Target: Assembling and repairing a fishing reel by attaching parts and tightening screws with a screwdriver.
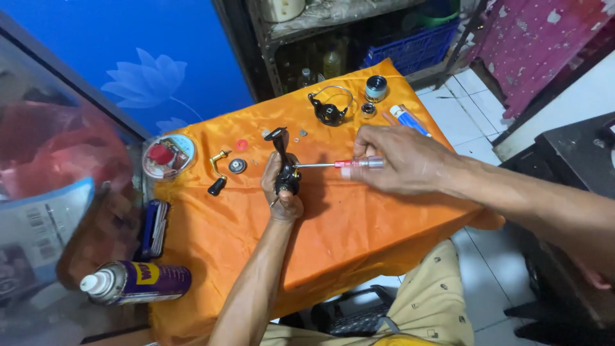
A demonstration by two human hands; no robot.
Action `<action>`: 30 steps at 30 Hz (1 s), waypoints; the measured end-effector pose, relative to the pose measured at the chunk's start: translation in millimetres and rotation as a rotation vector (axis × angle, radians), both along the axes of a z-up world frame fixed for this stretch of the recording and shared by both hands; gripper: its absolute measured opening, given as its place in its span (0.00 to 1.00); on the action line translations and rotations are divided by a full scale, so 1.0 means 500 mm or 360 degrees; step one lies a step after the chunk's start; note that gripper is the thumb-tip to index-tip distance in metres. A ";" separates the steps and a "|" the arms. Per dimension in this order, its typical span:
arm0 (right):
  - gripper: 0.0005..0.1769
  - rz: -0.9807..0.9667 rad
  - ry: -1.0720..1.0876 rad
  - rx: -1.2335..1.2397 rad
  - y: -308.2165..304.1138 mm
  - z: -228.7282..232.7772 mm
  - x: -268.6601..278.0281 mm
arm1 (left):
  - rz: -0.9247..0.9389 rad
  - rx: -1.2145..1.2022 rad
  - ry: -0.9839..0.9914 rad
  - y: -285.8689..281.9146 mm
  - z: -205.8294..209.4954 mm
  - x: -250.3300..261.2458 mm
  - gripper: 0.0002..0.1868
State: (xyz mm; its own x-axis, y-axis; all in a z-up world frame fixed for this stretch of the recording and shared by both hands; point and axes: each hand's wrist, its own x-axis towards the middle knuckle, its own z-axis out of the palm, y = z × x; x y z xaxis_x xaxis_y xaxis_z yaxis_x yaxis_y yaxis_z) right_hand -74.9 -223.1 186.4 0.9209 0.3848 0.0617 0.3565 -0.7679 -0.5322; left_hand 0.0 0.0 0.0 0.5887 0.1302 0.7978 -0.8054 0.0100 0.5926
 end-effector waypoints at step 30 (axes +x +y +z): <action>0.23 0.0139 -0.0012 0.0225 -0.006 -0.026 -0.003 | -0.0015 0.0007 -0.0043 0.006 -0.006 0.002 0.51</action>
